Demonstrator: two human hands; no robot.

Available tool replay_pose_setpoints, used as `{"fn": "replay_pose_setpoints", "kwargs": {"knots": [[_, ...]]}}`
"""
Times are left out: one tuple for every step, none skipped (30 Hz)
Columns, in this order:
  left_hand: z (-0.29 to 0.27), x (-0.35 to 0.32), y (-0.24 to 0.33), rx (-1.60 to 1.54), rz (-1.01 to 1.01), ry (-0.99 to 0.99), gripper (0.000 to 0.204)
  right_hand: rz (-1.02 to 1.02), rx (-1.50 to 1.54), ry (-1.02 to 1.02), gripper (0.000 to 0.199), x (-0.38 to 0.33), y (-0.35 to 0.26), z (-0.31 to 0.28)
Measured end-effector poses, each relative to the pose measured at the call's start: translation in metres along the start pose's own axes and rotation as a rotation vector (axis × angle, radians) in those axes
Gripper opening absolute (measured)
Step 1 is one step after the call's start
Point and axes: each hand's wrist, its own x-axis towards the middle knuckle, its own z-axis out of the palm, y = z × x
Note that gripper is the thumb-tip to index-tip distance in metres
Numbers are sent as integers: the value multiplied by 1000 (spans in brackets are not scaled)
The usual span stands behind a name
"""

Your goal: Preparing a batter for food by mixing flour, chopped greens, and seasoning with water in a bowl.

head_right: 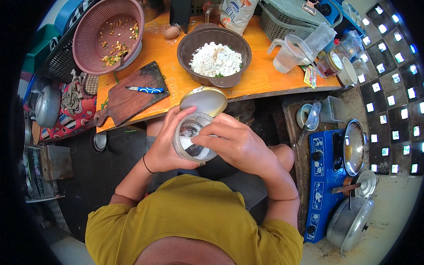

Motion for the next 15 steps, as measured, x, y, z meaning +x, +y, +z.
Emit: {"fn": "replay_pose_setpoints", "kwargs": {"knots": [[-2,0,-1,-1,2,6,115,15,31,34,36,0,4,0],[-3,1,-1,4,-22,0,114,31,61,69,35,0,8,1],[-5,0,-2,11,-47,-4,114,25,61,65,35,-1,11,1],[-7,0,-4,12,-45,3,114,61,80,107,32,-2,16,2],[-7,-1,-7,7,-37,25,114,98,97,150,30,-2,19,1],[-7,-2,-9,1,-27,47,114,105,98,187,28,-1,21,0],[-8,-3,-11,2,-22,51,114,100,94,185,28,0,24,-2],[-9,-5,-13,-24,-36,74,114,102,93,216,29,0,27,-5],[-11,-7,-15,-51,-46,94,115,105,88,248,30,1,31,-7],[-11,-9,-18,-55,-41,111,112,110,77,281,30,1,36,-10],[-12,-14,-20,-53,-32,113,112,125,66,306,28,4,36,-15],[-15,-19,-23,-16,-42,101,113,132,48,342,27,7,40,-20],[-16,-24,-25,23,-53,88,113,141,32,380,26,10,44,-25],[-15,-28,-28,-12,-46,86,114,203,28,399,23,14,49,-32],[-15,-31,-30,-12,-34,81,114,234,12,446,18,19,55,-38]]}}
